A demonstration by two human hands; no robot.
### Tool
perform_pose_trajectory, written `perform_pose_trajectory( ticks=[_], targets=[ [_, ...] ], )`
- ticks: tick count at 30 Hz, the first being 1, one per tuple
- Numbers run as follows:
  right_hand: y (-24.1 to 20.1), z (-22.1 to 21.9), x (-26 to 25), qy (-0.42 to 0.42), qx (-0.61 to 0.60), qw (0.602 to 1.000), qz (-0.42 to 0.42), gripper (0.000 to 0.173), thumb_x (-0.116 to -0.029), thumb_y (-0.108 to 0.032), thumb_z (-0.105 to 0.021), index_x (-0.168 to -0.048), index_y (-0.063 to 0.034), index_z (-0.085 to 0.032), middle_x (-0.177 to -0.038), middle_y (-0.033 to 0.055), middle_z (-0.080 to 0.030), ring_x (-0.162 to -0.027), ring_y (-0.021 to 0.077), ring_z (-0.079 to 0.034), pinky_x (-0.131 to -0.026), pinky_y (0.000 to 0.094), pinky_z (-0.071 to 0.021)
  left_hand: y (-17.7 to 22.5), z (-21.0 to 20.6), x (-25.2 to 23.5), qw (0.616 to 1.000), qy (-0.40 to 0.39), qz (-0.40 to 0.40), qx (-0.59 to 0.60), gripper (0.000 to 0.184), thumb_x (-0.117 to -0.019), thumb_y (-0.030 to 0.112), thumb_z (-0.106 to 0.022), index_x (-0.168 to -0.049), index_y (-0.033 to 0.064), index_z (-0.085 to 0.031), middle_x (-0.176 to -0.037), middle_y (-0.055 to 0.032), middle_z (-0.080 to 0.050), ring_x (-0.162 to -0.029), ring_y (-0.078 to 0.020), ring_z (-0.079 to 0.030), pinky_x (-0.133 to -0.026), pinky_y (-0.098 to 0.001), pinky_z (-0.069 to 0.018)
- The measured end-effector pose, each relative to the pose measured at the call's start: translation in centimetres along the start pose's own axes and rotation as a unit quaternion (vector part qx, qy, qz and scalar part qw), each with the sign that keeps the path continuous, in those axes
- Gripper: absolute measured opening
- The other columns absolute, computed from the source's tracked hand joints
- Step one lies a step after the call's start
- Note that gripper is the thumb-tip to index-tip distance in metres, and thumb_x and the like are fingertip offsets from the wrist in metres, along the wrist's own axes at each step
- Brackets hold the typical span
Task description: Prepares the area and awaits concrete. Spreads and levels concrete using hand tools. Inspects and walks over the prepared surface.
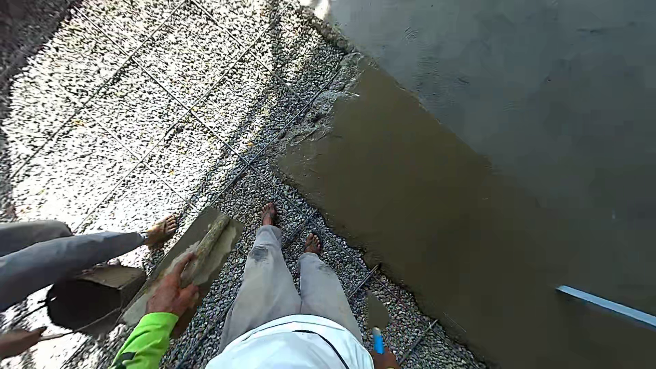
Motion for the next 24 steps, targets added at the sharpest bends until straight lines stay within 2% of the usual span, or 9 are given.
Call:
perform_pose_trajectory(
  ticks=[1, 4, 5, 8, 12, 15, 18, 21, 24],
  targets=[
    [-0.4, 0.5, -0.4, 0.025, -0.066, 0.997, 0.015, 0.049, -0.0984, -0.032, -0.068, -0.128, 0.0077, -0.062, -0.114, 0.0295, -0.069, -0.106, 0.0423, -0.068, -0.095, 0.0598, -0.0521, 1.7, -0.2, -0.1, 0.999, -0.013, -0.032, 0.014, 0.086, -0.0843, 0.002, -0.076, -0.158, 0.0262, -0.039, -0.151, -0.0194, -0.052, -0.132, -0.0490, -0.054, -0.103, -0.0755, -0.0414],
    [-4.9, 4.0, 0.2, 0.045, -0.213, 0.976, 0.019, 0.058, -0.1079, -0.048, -0.048, -0.132, 0.0043, -0.057, -0.100, 0.0245, -0.069, -0.081, 0.0358, -0.068, -0.073, 0.0545, -0.0568, 8.3, -1.3, -0.7, 0.989, -0.071, -0.126, 0.040, 0.074, -0.0896, 0.002, -0.070, -0.155, 0.0263, -0.044, -0.152, -0.0144, -0.052, -0.134, -0.0405, -0.055, -0.107, -0.0669, -0.0437],
    [-6.9, 5.3, 1.2, 0.047, -0.266, 0.962, 0.028, 0.058, -0.1086, -0.050, -0.044, -0.131, 0.0028, -0.055, -0.093, 0.0220, -0.067, -0.070, 0.0323, -0.066, -0.063, 0.0506, -0.0563, 10.7, -1.8, -0.7, 0.982, -0.093, -0.156, 0.045, 0.066, -0.0914, 0.003, -0.068, -0.151, 0.0236, -0.050, -0.150, -0.0142, -0.054, -0.133, -0.0373, -0.056, -0.108, -0.0628, -0.0450],
    [-12.9, 8.8, 5.2, 0.031, -0.431, 0.895, 0.109, 0.051, -0.1101, -0.046, -0.043, -0.133, -0.0010, -0.052, -0.085, 0.0163, -0.064, -0.058, 0.0247, -0.061, -0.051, 0.0424, -0.0535, 18.2, -3.8, -0.5, 0.962, -0.144, -0.229, 0.032, 0.037, -0.0971, 0.010, -0.064, -0.134, 0.0157, -0.066, -0.135, -0.0168, -0.064, -0.125, -0.0335, -0.060, -0.107, -0.0564, -0.0467],
    [-19.3, 11.4, 12.5, -0.026, -0.613, 0.746, 0.257, 0.038, -0.1124, -0.033, -0.039, -0.126, -0.0020, -0.054, -0.087, 0.0102, -0.066, -0.060, 0.0178, -0.063, -0.052, 0.0339, -0.0566, 26.8, -7.2, 1.1, 0.939, -0.201, -0.277, -0.022, 0.028, -0.1003, 0.022, -0.062, -0.127, 0.0200, -0.071, -0.128, -0.0175, -0.065, -0.120, -0.0347, -0.062, -0.102, -0.0580, -0.0487],
    [-22.7, 11.7, 16.1, -0.081, -0.683, 0.644, 0.335, 0.034, -0.1120, -0.031, -0.038, -0.127, -0.0048, -0.055, -0.095, 0.0085, -0.067, -0.071, 0.0174, -0.068, -0.062, 0.0352, -0.0613, 31.1, -9.4, 3.0, 0.922, -0.229, -0.312, -0.028, 0.032, -0.1030, 0.036, -0.056, -0.129, 0.0227, -0.070, -0.131, -0.0178, -0.064, -0.121, -0.0353, -0.062, -0.102, -0.0602, -0.0490],
    [-24.6, 11.2, 17.9, -0.079, -0.687, 0.618, 0.374, 0.033, -0.1106, -0.027, -0.044, -0.132, -0.0038, -0.053, -0.101, 0.0109, -0.068, -0.083, 0.0188, -0.070, -0.073, 0.0393, -0.0622, 33.6, -10.2, 5.3, 0.912, -0.272, -0.307, -0.001, 0.054, -0.1045, 0.057, -0.046, -0.137, 0.0187, -0.065, -0.138, -0.0218, -0.060, -0.127, -0.0373, -0.059, -0.108, -0.0608, -0.0452],
    [-25.2, 10.6, 18.9, -0.062, -0.694, 0.598, 0.396, 0.028, -0.1101, -0.021, -0.046, -0.130, -0.0029, -0.055, -0.102, 0.0106, -0.069, -0.089, 0.0178, -0.070, -0.079, 0.0394, -0.0620, 34.0, -10.8, 6.3, 0.915, -0.268, -0.301, 0.019, 0.064, -0.0991, 0.068, -0.047, -0.133, 0.0178, -0.068, -0.134, -0.0214, -0.062, -0.125, -0.0370, -0.060, -0.107, -0.0615, -0.0457],
    [-25.4, 10.3, 19.7, -0.042, -0.703, 0.580, 0.410, 0.028, -0.1093, -0.017, -0.048, -0.131, -0.0026, -0.057, -0.107, 0.0104, -0.070, -0.094, 0.0174, -0.070, -0.084, 0.0388, -0.0614, 34.1, -10.8, 6.2, 0.920, -0.265, -0.287, 0.009, 0.066, -0.0947, 0.072, -0.051, -0.131, 0.0195, -0.068, -0.133, -0.0229, -0.061, -0.123, -0.0386, -0.060, -0.104, -0.0622, -0.0475]
  ],
)
Point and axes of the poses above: each hand's wrist, its own x-axis away from the middle knuckle, its own z-axis out of the back of the hand, y = z × x, the point moved 3 cm from there along -x, towards the middle knuckle
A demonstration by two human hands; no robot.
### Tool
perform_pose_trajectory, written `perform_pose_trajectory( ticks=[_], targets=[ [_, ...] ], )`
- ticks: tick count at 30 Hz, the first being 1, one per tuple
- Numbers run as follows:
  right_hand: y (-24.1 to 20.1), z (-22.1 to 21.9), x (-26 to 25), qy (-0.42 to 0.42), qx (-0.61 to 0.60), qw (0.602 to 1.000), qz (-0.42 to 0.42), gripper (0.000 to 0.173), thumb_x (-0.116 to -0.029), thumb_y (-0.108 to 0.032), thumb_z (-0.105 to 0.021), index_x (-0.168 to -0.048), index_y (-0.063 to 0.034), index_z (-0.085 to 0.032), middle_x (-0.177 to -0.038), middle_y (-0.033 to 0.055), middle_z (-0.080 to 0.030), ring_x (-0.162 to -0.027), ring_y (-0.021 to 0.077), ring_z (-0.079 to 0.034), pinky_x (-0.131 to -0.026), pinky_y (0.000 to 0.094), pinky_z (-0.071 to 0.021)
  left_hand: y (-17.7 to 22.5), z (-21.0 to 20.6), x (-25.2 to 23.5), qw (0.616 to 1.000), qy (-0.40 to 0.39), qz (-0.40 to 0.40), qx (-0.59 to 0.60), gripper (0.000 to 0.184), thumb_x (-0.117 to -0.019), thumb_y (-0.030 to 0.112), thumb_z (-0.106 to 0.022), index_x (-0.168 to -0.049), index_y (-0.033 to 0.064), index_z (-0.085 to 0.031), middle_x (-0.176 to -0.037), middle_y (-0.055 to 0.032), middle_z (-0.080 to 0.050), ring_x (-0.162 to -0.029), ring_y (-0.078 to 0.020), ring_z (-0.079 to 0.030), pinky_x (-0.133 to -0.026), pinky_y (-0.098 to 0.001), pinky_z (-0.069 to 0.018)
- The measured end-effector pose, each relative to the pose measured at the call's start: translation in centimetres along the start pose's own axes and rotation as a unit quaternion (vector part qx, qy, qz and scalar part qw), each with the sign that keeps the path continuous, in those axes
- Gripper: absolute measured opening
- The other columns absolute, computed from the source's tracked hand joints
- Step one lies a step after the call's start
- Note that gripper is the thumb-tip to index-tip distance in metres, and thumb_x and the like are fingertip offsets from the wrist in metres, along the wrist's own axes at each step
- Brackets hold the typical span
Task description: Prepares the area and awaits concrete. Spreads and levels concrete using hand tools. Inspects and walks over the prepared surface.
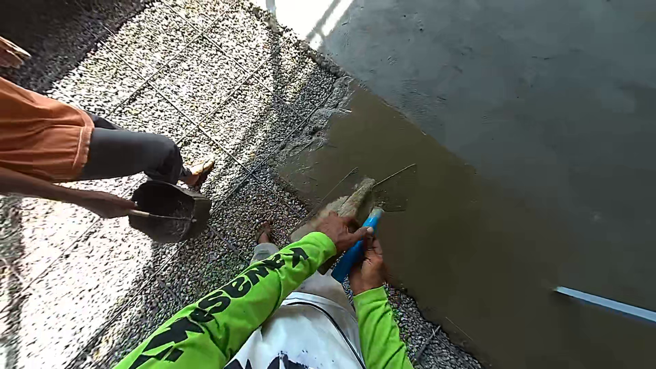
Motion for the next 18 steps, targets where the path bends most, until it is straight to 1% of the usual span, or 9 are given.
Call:
perform_pose_trajectory(
  ticks=[3, 5, 7, 10, 11, 13, 15, 16, 18],
  targets=[
    [0.6, -1.1, 1.0, 0.003, -0.023, 1.000, 0.001, 0.021, -0.1076, -0.011, -0.050, -0.124, -0.0034, -0.060, -0.104, 0.0089, -0.070, -0.094, 0.0171, -0.070, -0.085, 0.0397, -0.0615, -0.4, 0.0, -0.1, 1.000, 0.004, 0.016, 0.017, 0.068, -0.0922, 0.071, -0.057, -0.133, 0.0173, -0.067, -0.134, -0.0237, -0.061, -0.122, -0.0389, -0.061, -0.103, -0.0619, -0.0482],
    [0.9, -1.4, 1.3, 0.002, -0.014, 1.000, 0.003, 0.020, -0.1050, -0.006, -0.053, -0.122, -0.0016, -0.062, -0.103, 0.0094, -0.071, -0.091, 0.0167, -0.070, -0.082, 0.0381, -0.0620, -0.9, -0.1, -0.5, 1.000, 0.007, 0.018, 0.022, 0.070, -0.0912, 0.071, -0.059, -0.135, 0.0163, -0.066, -0.132, -0.0220, -0.062, -0.121, -0.0368, -0.062, -0.103, -0.0603, -0.0490],
    [0.9, -1.3, 1.2, 0.005, 0.010, 1.000, 0.003, 0.021, -0.1015, -0.003, -0.059, -0.122, 0.0007, -0.066, -0.101, 0.0105, -0.073, -0.086, 0.0157, -0.071, -0.076, 0.0341, -0.0627, -1.3, 0.2, -0.6, 0.999, 0.011, 0.024, 0.025, 0.070, -0.0909, 0.069, -0.060, -0.137, 0.0169, -0.064, -0.132, -0.0199, -0.064, -0.121, -0.0348, -0.063, -0.104, -0.0595, -0.0489],
    [1.0, -0.4, 0.5, 0.025, 0.011, 1.000, -0.009, 0.014, -0.0959, 0.008, -0.061, -0.107, 0.0052, -0.068, -0.092, 0.0116, -0.074, -0.080, 0.0165, -0.072, -0.074, 0.0330, -0.0631, -1.7, 0.4, -0.4, 0.999, 0.022, 0.027, 0.014, 0.065, -0.0899, 0.065, -0.064, -0.135, 0.0181, -0.065, -0.128, -0.0178, -0.066, -0.118, -0.0332, -0.064, -0.101, -0.0589, -0.0503],
    [1.1, -0.3, 0.2, 0.034, 0.007, 0.999, -0.018, 0.012, -0.0964, 0.008, -0.059, -0.106, 0.0053, -0.066, -0.091, 0.0119, -0.073, -0.078, 0.0172, -0.072, -0.074, 0.0338, -0.0636, -1.7, 0.3, -0.3, 0.999, 0.025, 0.027, 0.003, 0.064, -0.0896, 0.064, -0.064, -0.134, 0.0181, -0.065, -0.128, -0.0187, -0.065, -0.118, -0.0338, -0.064, -0.101, -0.0588, -0.0505],
    [1.5, -0.2, -0.2, 0.032, 0.006, 0.998, -0.049, 0.015, -0.1032, -0.001, -0.051, -0.114, 0.0015, -0.061, -0.092, 0.0099, -0.070, -0.078, 0.0165, -0.070, -0.073, 0.0339, -0.0625, -1.6, -0.1, 0.1, 0.999, 0.033, 0.017, -0.014, 0.064, -0.0879, 0.062, -0.066, -0.133, 0.0178, -0.065, -0.129, -0.0212, -0.062, -0.117, -0.0356, -0.063, -0.099, -0.0584, -0.0514],
    [2.3, 0.1, -0.6, 0.016, 0.023, 0.998, -0.063, 0.022, -0.1094, -0.018, -0.041, -0.117, -0.0065, -0.058, -0.090, 0.0050, -0.068, -0.077, 0.0121, -0.068, -0.068, 0.0310, -0.0595, -1.4, -0.7, 0.5, 0.999, 0.044, -0.007, -0.019, 0.064, -0.0877, 0.062, -0.066, -0.134, 0.0163, -0.065, -0.129, -0.0230, -0.061, -0.117, -0.0369, -0.062, -0.099, -0.0574, -0.0512],
    [2.6, 0.3, -1.0, -0.003, 0.030, 0.998, -0.060, 0.028, -0.1102, -0.025, -0.037, -0.120, -0.0083, -0.057, -0.091, 0.0041, -0.067, -0.078, 0.0112, -0.066, -0.067, 0.0309, -0.0579, -1.1, -1.1, 0.7, 0.998, 0.051, -0.023, -0.019, 0.065, -0.0880, 0.061, -0.065, -0.134, 0.0155, -0.064, -0.129, -0.0235, -0.061, -0.117, -0.0372, -0.062, -0.099, -0.0568, -0.0513],
    [3.2, 1.3, -1.7, -0.043, 0.018, 0.997, -0.054, 0.035, -0.1099, -0.032, -0.034, -0.124, -0.0075, -0.055, -0.098, 0.0073, -0.065, -0.085, 0.0150, -0.066, -0.072, 0.0361, -0.0581, 0.3, -1.7, 1.5, 0.998, 0.043, -0.038, -0.023, 0.069, -0.0915, 0.059, -0.062, -0.142, 0.0121, -0.058, -0.135, -0.0260, -0.057, -0.122, -0.0393, -0.059, -0.104, -0.0568, -0.0484]
  ],
)
Point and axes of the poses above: each hand's wrist, its own x-axis away from the middle knuckle, its own z-axis out of the back of the hand, y = z × x, the point moved 3 cm from there along -x, towards the middle knuckle
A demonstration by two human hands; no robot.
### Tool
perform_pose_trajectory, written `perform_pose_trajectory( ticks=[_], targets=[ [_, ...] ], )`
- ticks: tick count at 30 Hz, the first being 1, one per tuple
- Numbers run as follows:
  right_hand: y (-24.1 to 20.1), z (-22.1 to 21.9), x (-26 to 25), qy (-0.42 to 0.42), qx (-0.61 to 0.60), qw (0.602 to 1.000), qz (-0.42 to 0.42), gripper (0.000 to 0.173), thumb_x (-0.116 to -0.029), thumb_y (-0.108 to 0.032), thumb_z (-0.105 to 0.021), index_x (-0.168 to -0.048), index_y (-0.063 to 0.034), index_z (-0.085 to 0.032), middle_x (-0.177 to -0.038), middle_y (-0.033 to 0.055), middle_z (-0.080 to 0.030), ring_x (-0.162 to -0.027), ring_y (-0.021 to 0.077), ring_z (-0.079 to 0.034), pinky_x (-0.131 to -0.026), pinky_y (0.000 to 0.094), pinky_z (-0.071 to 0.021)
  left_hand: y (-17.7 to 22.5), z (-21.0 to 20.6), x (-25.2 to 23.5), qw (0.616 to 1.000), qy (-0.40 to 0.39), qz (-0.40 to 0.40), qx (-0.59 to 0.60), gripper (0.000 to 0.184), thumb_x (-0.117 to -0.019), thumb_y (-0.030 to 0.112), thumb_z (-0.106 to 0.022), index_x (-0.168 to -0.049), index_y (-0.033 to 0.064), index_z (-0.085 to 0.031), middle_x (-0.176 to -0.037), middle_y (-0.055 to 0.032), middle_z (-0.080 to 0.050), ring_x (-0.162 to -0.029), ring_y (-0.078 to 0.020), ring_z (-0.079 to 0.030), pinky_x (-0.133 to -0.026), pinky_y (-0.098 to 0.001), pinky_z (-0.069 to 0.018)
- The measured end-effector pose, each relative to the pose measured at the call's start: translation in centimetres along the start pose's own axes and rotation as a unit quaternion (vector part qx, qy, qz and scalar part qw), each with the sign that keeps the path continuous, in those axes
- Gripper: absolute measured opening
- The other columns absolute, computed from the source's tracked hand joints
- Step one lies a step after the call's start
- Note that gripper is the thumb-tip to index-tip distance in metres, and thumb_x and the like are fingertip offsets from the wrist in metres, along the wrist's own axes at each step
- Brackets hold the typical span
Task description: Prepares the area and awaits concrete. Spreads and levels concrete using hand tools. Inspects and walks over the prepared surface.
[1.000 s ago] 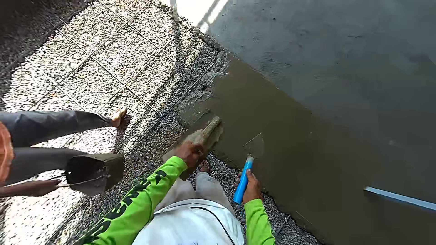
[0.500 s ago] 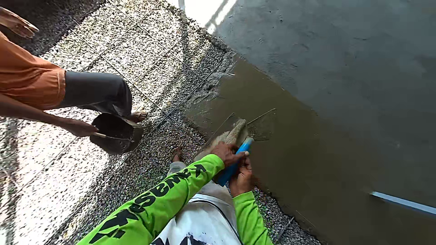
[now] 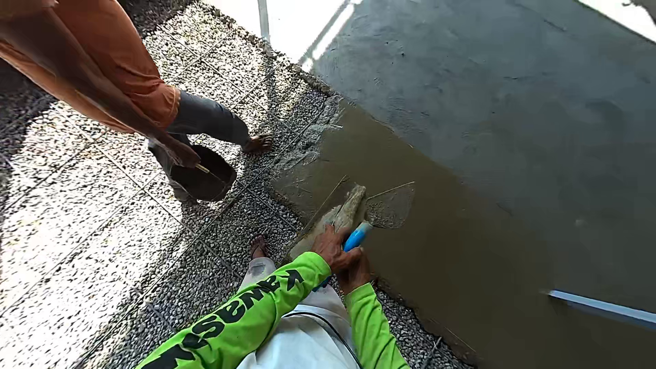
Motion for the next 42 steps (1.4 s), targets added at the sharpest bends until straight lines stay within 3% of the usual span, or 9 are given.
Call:
perform_pose_trajectory(
  ticks=[7, 12, 15, 18, 24, 27, 29, 37, 42],
  targets=[
    [-2.3, 0.7, -1.5, 0.030, 0.023, 0.999, 0.032, 0.034, -0.1092, -0.020, -0.035, -0.133, -0.0013, -0.051, -0.101, 0.0102, -0.065, -0.085, 0.0143, -0.066, -0.074, 0.0330, -0.0581, 2.3, -2.3, 0.2, 0.999, 0.019, -0.025, -0.011, 0.063, -0.1024, 0.044, -0.053, -0.142, -0.0045, -0.046, -0.138, -0.0256, -0.056, -0.127, -0.0374, -0.058, -0.108, -0.0535, -0.0463],
    [-3.9, 2.5, -3.8, 0.120, 0.028, 0.991, 0.056, 0.033, -0.1049, -0.010, -0.055, -0.134, 0.0065, -0.054, -0.105, 0.0196, -0.067, -0.086, 0.0230, -0.069, -0.079, 0.0390, -0.0603, 1.9, -1.2, 2.8, 0.998, 0.017, -0.044, 0.052, 0.058, -0.1039, 0.033, -0.055, -0.143, -0.0072, -0.043, -0.135, -0.0261, -0.058, -0.123, -0.0333, -0.061, -0.107, -0.0475, -0.0487],
    [-4.7, 6.5, -3.9, 0.127, 0.088, 0.987, 0.036, 0.038, -0.1063, -0.015, -0.055, -0.139, 0.0019, -0.045, -0.086, 0.0181, -0.067, -0.061, 0.0264, -0.068, -0.056, 0.0429, -0.0620, -2.0, 1.8, 5.1, 0.999, 0.029, 0.016, 0.005, 0.051, -0.1061, 0.035, -0.051, -0.142, -0.0008, -0.045, -0.121, -0.0232, -0.065, -0.112, -0.0351, -0.066, -0.099, -0.0537, -0.0517],
    [-4.9, 12.3, -3.5, 0.170, 0.193, 0.966, -0.028, 0.041, -0.1044, -0.021, -0.057, -0.140, -0.0027, -0.048, -0.086, 0.0156, -0.064, -0.057, 0.0237, -0.063, -0.052, 0.0414, -0.0579, -10.2, 4.7, 7.1, 0.992, 0.059, 0.099, -0.046, 0.052, -0.1036, 0.034, -0.057, -0.145, 0.0048, -0.045, -0.111, -0.0236, -0.069, -0.104, -0.0414, -0.069, -0.092, -0.0626, -0.0528],
    [-1.6, 24.2, -0.6, 0.224, 0.464, 0.837, -0.187, 0.041, -0.0969, -0.024, -0.069, -0.126, 0.0034, -0.058, -0.091, 0.0225, -0.066, -0.064, 0.0314, -0.064, -0.058, 0.0498, -0.0569, -30.1, 3.9, 17.1, 0.926, 0.101, 0.364, 0.001, 0.054, -0.0930, 0.028, -0.072, -0.133, -0.0052, -0.056, -0.120, -0.0304, -0.066, -0.111, -0.0461, -0.066, -0.097, -0.0656, -0.0502],
    [1.4, 28.8, 1.4, 0.190, 0.632, 0.701, -0.268, 0.051, -0.0932, -0.029, -0.075, -0.126, 0.0074, -0.063, -0.117, 0.0280, -0.068, -0.103, 0.0386, -0.069, -0.090, 0.0567, -0.0553, -36.4, 0.0, 24.0, 0.873, 0.118, 0.470, 0.058, 0.049, -0.0935, 0.028, -0.073, -0.125, -0.0073, -0.062, -0.115, -0.0309, -0.067, -0.106, -0.0452, -0.067, -0.094, -0.0641, -0.0515],
    [3.2, 30.4, 2.9, 0.144, 0.698, 0.631, -0.306, 0.059, -0.0943, -0.036, -0.073, -0.132, 0.0074, -0.061, -0.134, 0.0297, -0.062, -0.128, 0.0408, -0.060, -0.109, 0.0577, -0.0456, -38.8, -3.4, 27.9, 0.835, 0.130, 0.525, 0.104, 0.046, -0.0940, 0.026, -0.073, -0.124, -0.0072, -0.063, -0.113, -0.0300, -0.068, -0.102, -0.0432, -0.069, -0.091, -0.0623, -0.0531],
    [5.7, 29.2, 3.7, -0.018, 0.785, 0.527, -0.325, 0.056, -0.1067, -0.045, -0.050, -0.141, -0.0016, -0.060, -0.144, 0.0248, -0.058, -0.138, 0.0403, -0.052, -0.115, 0.0581, -0.0392, -38.6, -13.1, 33.0, 0.781, 0.064, 0.602, 0.155, 0.050, -0.0976, 0.027, -0.070, -0.130, -0.0100, -0.060, -0.129, -0.0304, -0.064, -0.124, -0.0407, -0.062, -0.106, -0.0558, -0.0475],
    [5.4, 28.1, 0.1, 0.157, 0.683, 0.658, -0.275, 0.061, -0.0924, -0.041, -0.074, -0.130, 0.0057, -0.063, -0.130, 0.0272, -0.065, -0.125, 0.0395, -0.061, -0.106, 0.0582, -0.0475, -37.8, -12.7, 31.1, 0.799, 0.081, 0.574, 0.158, 0.050, -0.0976, 0.027, -0.069, -0.132, -0.0082, -0.059, -0.130, -0.0299, -0.064, -0.126, -0.0412, -0.061, -0.107, -0.0571, -0.0463]
  ],
)
Point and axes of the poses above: each hand's wrist, its own x-axis away from the middle knuckle, its own z-axis out of the back of the hand, y = z × x, the point moved 3 cm from there along -x, towards the middle knuckle
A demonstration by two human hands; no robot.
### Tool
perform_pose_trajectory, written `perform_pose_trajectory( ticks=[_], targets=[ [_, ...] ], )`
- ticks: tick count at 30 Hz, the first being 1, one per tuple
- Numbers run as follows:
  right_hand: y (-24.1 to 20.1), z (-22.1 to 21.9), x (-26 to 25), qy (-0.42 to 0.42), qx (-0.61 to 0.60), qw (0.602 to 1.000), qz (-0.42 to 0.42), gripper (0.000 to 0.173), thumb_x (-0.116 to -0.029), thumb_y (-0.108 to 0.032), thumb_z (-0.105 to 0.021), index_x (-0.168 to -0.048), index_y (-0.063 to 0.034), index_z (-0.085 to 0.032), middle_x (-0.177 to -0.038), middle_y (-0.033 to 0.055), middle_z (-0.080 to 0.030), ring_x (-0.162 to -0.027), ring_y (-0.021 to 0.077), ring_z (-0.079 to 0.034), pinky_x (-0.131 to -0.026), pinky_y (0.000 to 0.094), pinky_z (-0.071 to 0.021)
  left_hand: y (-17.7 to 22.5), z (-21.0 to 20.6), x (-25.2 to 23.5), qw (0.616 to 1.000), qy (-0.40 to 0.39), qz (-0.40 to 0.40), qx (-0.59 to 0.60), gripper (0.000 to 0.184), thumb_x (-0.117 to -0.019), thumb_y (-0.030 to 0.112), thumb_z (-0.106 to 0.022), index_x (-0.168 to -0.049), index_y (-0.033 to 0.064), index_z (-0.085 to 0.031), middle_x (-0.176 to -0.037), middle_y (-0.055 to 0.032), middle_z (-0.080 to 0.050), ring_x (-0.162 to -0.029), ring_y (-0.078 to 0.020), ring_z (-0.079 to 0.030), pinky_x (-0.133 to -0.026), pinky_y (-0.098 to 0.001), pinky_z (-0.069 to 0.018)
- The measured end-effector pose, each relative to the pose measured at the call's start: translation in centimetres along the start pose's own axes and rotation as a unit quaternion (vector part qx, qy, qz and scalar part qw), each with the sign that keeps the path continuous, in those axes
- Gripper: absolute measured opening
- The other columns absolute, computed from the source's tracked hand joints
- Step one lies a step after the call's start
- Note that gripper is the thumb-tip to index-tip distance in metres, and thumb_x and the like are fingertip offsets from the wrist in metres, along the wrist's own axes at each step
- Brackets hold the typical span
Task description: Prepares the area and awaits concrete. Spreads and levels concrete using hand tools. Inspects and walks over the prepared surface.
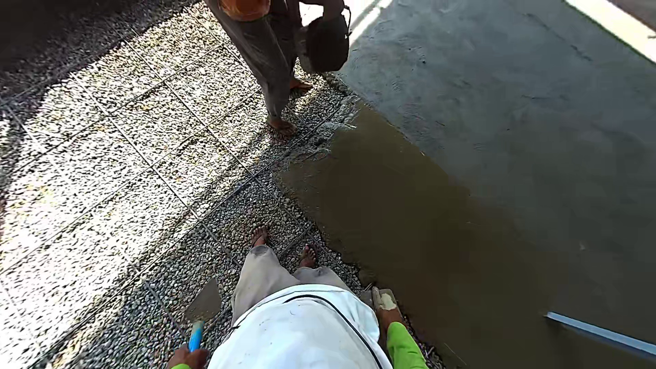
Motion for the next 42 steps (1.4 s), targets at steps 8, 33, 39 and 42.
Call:
perform_pose_trajectory(
  ticks=[8, 33, 39, 42],
  targets=[
    [-5.2, 3.1, 1.8, 0.009, -0.085, 0.996, 0.021, 0.053, -0.0941, -0.032, -0.073, -0.133, 0.0012, -0.060, -0.119, 0.0263, -0.067, -0.101, 0.0382, -0.070, -0.087, 0.0559, -0.0570, 3.2, 1.9, -3.1, 0.985, 0.028, -0.056, 0.160, 0.047, -0.0945, 0.019, -0.073, -0.133, -0.0026, -0.056, -0.094, -0.0222, -0.070, -0.075, -0.0308, -0.069, -0.071, -0.0503, -0.0584],
    [-0.4, 0.3, 2.6, 0.002, -0.036, 0.999, -0.028, 0.053, -0.0929, -0.035, -0.075, -0.131, 0.0010, -0.063, -0.125, 0.0251, -0.066, -0.113, 0.0367, -0.068, -0.096, 0.0545, -0.0542, 3.6, -0.3, -2.7, 0.996, 0.025, -0.049, 0.071, 0.046, -0.0931, 0.021, -0.076, -0.129, -0.0042, -0.061, -0.113, -0.0263, -0.070, -0.102, -0.0384, -0.070, -0.091, -0.0562, -0.0547],
    [-1.5, 1.0, 2.5, 0.017, -0.056, 0.998, -0.008, 0.052, -0.0924, -0.032, -0.076, -0.129, 0.0020, -0.063, -0.123, 0.0257, -0.067, -0.112, 0.0379, -0.068, -0.096, 0.0560, -0.0536, 5.3, 0.7, -3.4, 0.994, 0.033, -0.052, 0.089, 0.045, -0.0934, 0.023, -0.075, -0.127, -0.0042, -0.062, -0.109, -0.0257, -0.070, -0.097, -0.0375, -0.070, -0.089, -0.0566, -0.0551],
    [-1.6, 0.9, 2.1, 0.016, -0.054, 0.998, -0.003, 0.051, -0.0916, -0.033, -0.076, -0.128, 0.0012, -0.064, -0.122, 0.0246, -0.068, -0.112, 0.0370, -0.068, -0.097, 0.0558, -0.0530, 5.6, 0.8, -3.3, 0.994, 0.037, -0.039, 0.092, 0.044, -0.0942, 0.025, -0.075, -0.123, -0.0055, -0.062, -0.100, -0.0227, -0.070, -0.087, -0.0329, -0.070, -0.082, -0.0520, -0.0572]
  ],
)
Point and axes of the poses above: each hand's wrist, its own x-axis away from the middle knuckle, its own z-axis out of the back of the hand, y = z × x, the point moved 3 cm from there along -x, towards the middle knuckle
